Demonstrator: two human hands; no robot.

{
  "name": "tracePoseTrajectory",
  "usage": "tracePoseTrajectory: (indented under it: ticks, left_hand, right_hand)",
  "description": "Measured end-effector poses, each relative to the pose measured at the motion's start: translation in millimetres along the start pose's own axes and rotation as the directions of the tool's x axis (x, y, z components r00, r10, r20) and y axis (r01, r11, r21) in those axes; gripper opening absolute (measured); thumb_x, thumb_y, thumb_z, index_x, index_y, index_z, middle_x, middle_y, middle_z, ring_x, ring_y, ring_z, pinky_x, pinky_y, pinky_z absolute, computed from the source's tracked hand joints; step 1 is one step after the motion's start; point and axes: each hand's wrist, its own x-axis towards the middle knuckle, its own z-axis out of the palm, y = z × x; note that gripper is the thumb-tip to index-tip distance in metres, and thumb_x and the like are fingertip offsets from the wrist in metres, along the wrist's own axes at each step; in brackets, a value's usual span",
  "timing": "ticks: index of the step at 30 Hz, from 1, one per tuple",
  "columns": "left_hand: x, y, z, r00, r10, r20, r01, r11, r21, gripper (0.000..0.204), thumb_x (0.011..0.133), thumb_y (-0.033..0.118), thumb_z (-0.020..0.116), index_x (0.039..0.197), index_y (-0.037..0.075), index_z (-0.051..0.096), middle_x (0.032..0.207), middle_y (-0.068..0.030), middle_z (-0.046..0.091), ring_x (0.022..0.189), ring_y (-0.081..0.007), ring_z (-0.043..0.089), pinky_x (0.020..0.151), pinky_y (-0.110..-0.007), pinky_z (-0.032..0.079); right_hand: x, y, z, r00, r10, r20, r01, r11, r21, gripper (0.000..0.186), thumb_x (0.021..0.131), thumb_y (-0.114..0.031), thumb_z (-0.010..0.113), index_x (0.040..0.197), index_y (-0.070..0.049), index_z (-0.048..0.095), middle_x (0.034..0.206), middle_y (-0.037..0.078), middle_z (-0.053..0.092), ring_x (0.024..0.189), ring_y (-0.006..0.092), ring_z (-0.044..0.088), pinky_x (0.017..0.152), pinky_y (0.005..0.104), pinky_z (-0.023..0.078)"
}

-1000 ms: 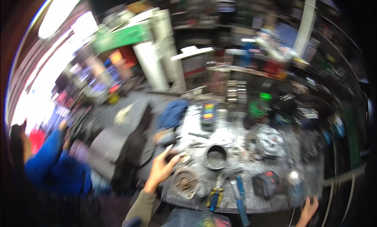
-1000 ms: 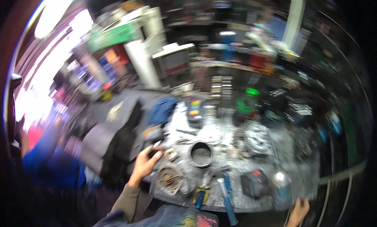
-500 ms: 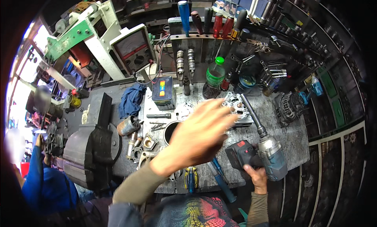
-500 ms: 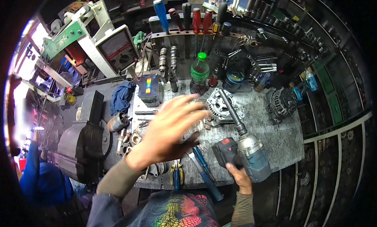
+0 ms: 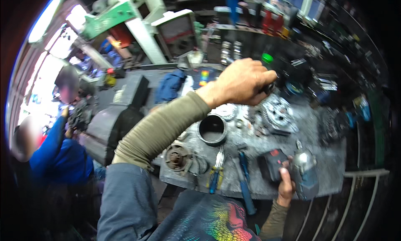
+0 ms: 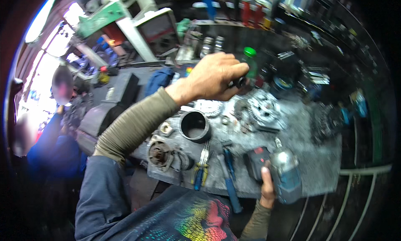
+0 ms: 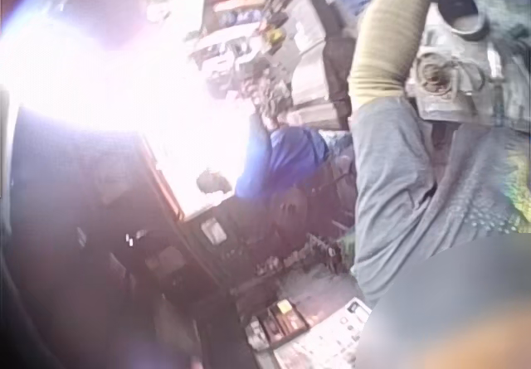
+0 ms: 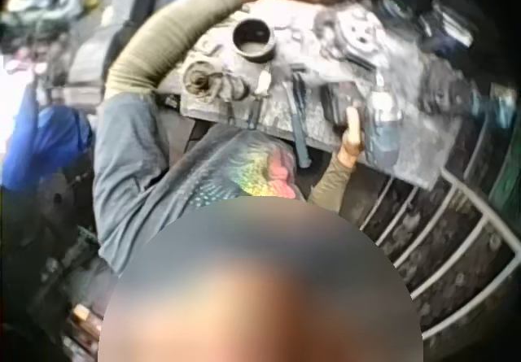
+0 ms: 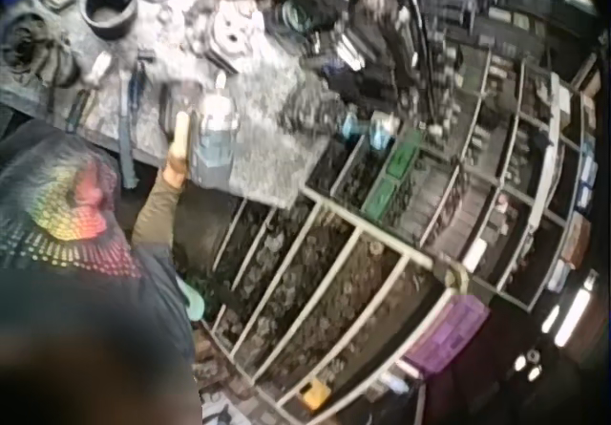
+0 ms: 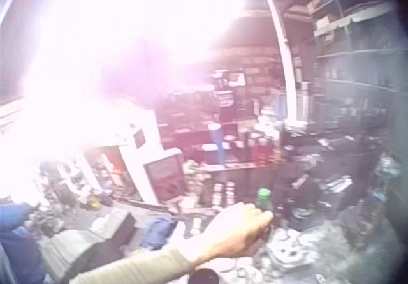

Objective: The person disassembles and reassembles small engine components on a workbench. They use a cordless impact driver to remove and install bolts, handle a metal cylinder and housing, and use pliers to adjust a small clip.

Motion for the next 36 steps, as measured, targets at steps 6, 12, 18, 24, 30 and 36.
tracePoseTrajectory:
  ticks: [6, 12, 18, 24, 30, 36]
  left_hand:
    - [-125.7, 18.3, -84.3, 0.834, -0.508, 0.214, 0.508, 0.859, 0.061, 0.046, 0.088, 0.041, 0.072, 0.114, 0.005, 0.06, 0.103, -0.0159, 0.063, 0.101, -0.0354, 0.057, 0.089, -0.049, 0.044]
    - [-280.3, -42.3, -202.8, 0.449, -0.855, 0.259, 0.758, 0.518, 0.396, 0.044, 0.105, 0.049, 0.051, 0.124, 0.01, 0.062, 0.119, -0.0167, 0.064, 0.121, -0.0376, 0.05, 0.098, -0.058, 0.041]
    - [-385.0, -89.6, -257.3, 0.202, -0.87, 0.449, 0.722, 0.442, 0.533, 0.049, 0.103, 0.049, 0.057, 0.133, 0.011, 0.063, 0.133, -0.0162, 0.065, 0.131, -0.0375, 0.056, 0.101, -0.067, 0.044]
    - [-433.2, -105.0, -250.9, 0.467, -0.763, 0.448, 0.742, 0.613, 0.271, 0.051, 0.096, 0.048, 0.067, 0.124, 0.006, 0.072, 0.115, -0.0186, 0.066, 0.11, -0.04, 0.066, 0.095, -0.049, 0.052]
    - [-440.1, -110.5, -256.8, 0.445, -0.769, 0.46, 0.784, 0.582, 0.214, 0.044, 0.101, 0.042, 0.062, 0.131, 0.011, 0.071, 0.124, -0.0177, 0.064, 0.122, -0.0386, 0.061, 0.103, -0.05, 0.049]
    - [-465.5, -90.2, -321.5, 0.473, -0.842, 0.26, 0.878, 0.476, -0.055, 0.055, 0.104, 0.039, 0.059, 0.15, 0.01, 0.053, 0.141, -0.0223, 0.061, 0.131, -0.0383, 0.058, 0.113, -0.047, 0.045]
  right_hand:
    - [13.1, 24.2, -12.5, 0.994, -0.11, 0.02, 0.11, 0.994, -0.025, 0.024, 0.097, -0.012, 0.063, 0.113, 0.005, 0.071, 0.108, 0.01, 0.07, 0.104, 0.0242, 0.065, 0.097, 0.0363, 0.05]
    - [37.2, 20.6, -23.5, 0.992, -0.042, -0.117, 0.016, 0.977, -0.215, 0.026, 0.097, -0.019, 0.067, 0.108, 0.004, 0.073, 0.104, 0.013, 0.072, 0.099, 0.0254, 0.066, 0.092, 0.0378, 0.052]
    - [18.8, -18.2, 5.9, 0.887, -0.253, -0.387, 0.011, 0.848, -0.529, 0.03, 0.097, -0.025, 0.072, 0.103, 0.004, 0.074, 0.1, 0.016, 0.073, 0.093, 0.0267, 0.067, 0.088, 0.0392, 0.053]
    - [-61.8, -35.2, 63.1, 0.717, -0.425, -0.553, -0.046, 0.762, -0.646, 0.036, 0.097, -0.032, 0.077, 0.099, 0.004, 0.075, 0.095, 0.019, 0.075, 0.088, 0.0279, 0.069, 0.083, 0.0406, 0.055]
    - [-108.1, -70.9, 167.8, 0.792, -0.495, -0.358, 0.083, 0.668, -0.74, 0.035, 0.098, -0.031, 0.077, 0.109, 0.002, 0.075, 0.105, 0.02, 0.074, 0.092, 0.0332, 0.07, 0.086, 0.0414, 0.055]
    - [-96.6, -141.5, 284.3, 0.792, -0.604, 0.088, 0.5, 0.559, -0.662, 0.028, 0.102, -0.021, 0.07, 0.11, 0.006, 0.073, 0.105, 0.021, 0.074, 0.093, 0.0341, 0.069, 0.085, 0.0417, 0.056]
